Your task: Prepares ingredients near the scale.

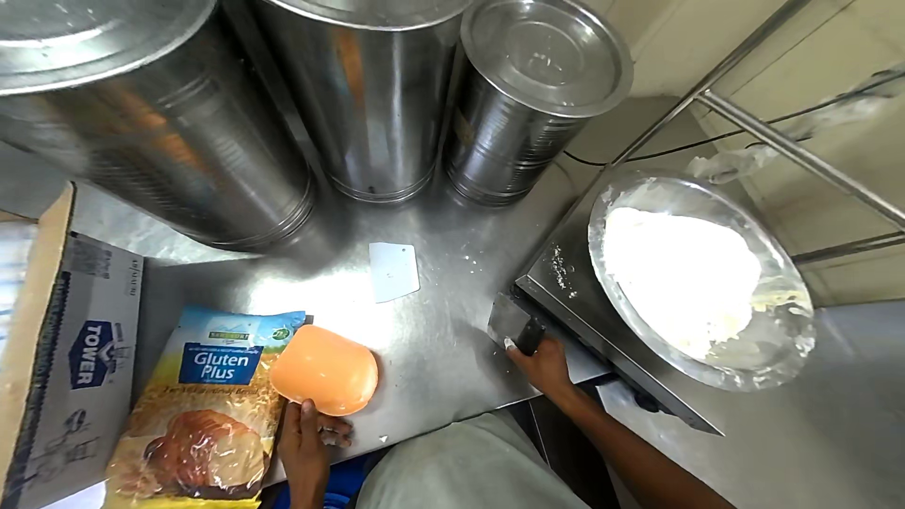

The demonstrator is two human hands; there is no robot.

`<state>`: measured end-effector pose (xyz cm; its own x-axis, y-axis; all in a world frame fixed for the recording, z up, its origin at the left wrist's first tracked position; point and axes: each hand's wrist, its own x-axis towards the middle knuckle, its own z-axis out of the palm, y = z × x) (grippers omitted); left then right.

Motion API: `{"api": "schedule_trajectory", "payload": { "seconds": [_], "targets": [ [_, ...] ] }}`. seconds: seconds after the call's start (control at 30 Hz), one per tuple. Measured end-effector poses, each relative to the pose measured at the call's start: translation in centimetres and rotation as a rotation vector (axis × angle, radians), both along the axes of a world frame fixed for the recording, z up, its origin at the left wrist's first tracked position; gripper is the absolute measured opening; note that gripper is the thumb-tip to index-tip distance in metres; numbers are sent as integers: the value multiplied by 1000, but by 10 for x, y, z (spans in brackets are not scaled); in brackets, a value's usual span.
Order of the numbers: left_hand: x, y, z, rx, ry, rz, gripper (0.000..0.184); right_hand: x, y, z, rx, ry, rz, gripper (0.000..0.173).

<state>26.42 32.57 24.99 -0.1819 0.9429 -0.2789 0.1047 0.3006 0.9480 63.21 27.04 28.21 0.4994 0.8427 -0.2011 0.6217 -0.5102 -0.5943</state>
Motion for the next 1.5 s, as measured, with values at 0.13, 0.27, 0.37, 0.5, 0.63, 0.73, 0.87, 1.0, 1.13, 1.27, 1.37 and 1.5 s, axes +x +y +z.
{"api": "schedule_trajectory", "payload": {
  "seconds": [0.13,0.27,0.37,0.5,0.63,0.73,0.87,1.0,1.13,1.27,1.37,1.5],
  "targets": [
    [0,-1,-2,-7,-11,-7,36,-1,0,-1,-7,34,30,29],
    [1,0,-2,15,12,1,35,-8,-2,-4,100,35,17,24],
    [-1,-1,-5,30,39,-6,39,-14,-4,-4,92,71,18,26],
    [-1,0,-3,20,50,-9,39,-26,-2,-4,119,103,60,26],
    [-2,-1,-6,28,71,-8,38,-32,1,-5,162,82,62,24],
    [-3,-1,-8,28,40,-6,37,-32,2,-2,159,73,51,24],
    [-1,-1,-6,15,10,-3,34,-30,0,-3,172,61,43,22],
    [-2,-1,-6,33,17,-17,36,-29,0,-4,160,50,48,23],
    [-2,0,-5,44,6,-23,35,-30,1,-8,214,51,61,22],
    [-2,0,-5,36,48,-17,37,-31,1,-7,216,53,64,21],
    [-3,-1,-7,33,89,-15,40,-30,0,-6,208,32,66,21],
    [-1,-1,-4,29,45,-9,36,-29,-2,-5,184,23,60,24]
  ]
}}
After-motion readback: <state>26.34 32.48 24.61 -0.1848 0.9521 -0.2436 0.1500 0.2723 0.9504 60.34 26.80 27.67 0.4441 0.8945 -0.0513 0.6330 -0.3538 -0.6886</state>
